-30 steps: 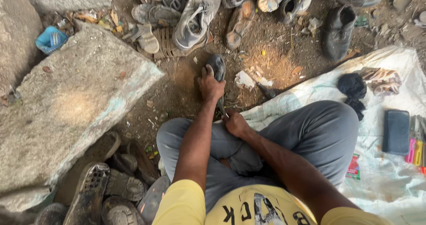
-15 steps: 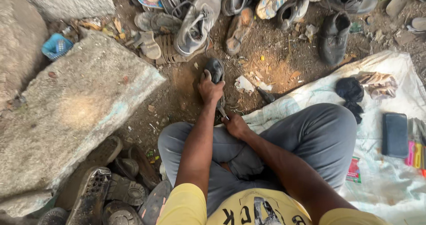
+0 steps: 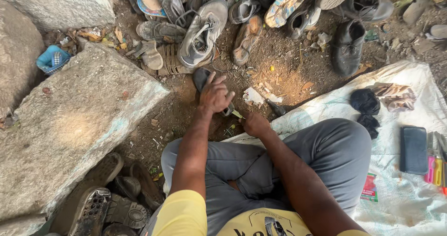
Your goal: The person sits on the ground and uses a knife to scrape and clean the soles and edges of several worn shoes. They handle each shoe individually, turning them over to access different areas, and place them aside after treatment.
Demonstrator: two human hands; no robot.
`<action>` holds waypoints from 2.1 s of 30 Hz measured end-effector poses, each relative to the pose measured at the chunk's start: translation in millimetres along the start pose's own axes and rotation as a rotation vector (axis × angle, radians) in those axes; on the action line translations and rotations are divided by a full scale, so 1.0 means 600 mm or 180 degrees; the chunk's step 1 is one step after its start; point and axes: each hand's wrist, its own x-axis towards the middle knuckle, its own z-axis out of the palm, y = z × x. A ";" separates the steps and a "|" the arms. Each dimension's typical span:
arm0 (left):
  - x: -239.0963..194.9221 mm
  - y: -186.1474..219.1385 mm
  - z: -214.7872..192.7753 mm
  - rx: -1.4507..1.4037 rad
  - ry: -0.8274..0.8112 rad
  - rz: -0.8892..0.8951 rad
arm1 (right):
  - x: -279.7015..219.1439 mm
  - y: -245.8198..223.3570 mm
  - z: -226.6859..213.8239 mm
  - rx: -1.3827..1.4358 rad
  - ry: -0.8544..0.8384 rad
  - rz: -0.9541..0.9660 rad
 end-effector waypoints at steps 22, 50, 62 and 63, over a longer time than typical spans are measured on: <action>0.020 -0.047 0.094 -0.0569 0.0219 0.0047 | -0.029 -0.064 0.027 0.0328 -0.0202 0.0577; 0.021 -0.037 0.094 -0.0508 -0.0039 -0.0110 | -0.030 -0.088 0.048 0.0399 0.0117 0.0500; 0.020 -0.032 0.090 -0.0402 -0.0028 -0.0174 | -0.040 -0.058 0.071 0.0311 0.0209 0.0364; 0.017 -0.028 0.091 -0.0412 -0.0126 -0.0279 | -0.035 -0.064 0.069 0.0339 0.0191 0.0466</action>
